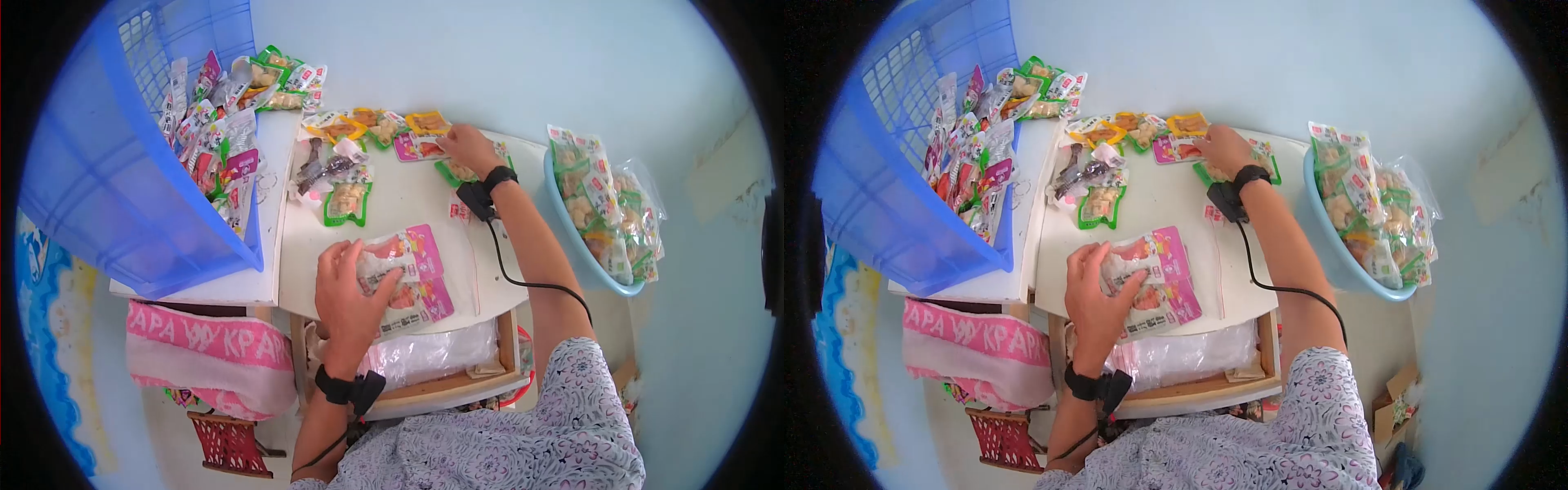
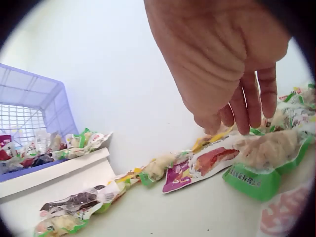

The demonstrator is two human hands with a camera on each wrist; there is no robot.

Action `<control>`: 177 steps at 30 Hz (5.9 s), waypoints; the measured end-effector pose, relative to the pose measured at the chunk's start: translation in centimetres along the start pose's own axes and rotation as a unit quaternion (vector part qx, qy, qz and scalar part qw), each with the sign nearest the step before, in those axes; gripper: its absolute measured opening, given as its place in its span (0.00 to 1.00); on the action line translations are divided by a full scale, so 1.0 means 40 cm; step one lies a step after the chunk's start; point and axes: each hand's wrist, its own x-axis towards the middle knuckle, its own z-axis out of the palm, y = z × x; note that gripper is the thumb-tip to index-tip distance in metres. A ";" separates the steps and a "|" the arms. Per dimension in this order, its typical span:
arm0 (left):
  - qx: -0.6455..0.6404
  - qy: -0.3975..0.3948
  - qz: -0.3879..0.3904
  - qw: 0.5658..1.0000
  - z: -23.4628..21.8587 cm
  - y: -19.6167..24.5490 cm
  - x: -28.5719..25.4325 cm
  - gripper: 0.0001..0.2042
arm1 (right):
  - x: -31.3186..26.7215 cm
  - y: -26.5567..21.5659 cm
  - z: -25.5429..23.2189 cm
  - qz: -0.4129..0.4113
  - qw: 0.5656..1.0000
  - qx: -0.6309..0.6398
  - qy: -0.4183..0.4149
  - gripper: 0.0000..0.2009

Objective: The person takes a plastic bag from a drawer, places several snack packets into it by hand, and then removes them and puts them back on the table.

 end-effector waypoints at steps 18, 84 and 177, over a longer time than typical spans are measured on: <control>-0.006 0.008 0.014 1.000 0.010 -0.009 -0.005 0.30 | -0.138 -0.145 -0.086 -0.155 0.960 -0.079 -0.219 0.34; -0.478 -0.155 -0.209 0.839 0.033 0.319 -0.188 0.14 | -0.965 0.028 -0.134 0.066 0.693 0.718 0.009 0.14; -0.150 0.033 0.034 0.988 -0.035 0.103 -0.123 0.50 | -0.551 -0.302 -0.362 -0.439 0.886 0.104 0.104 0.36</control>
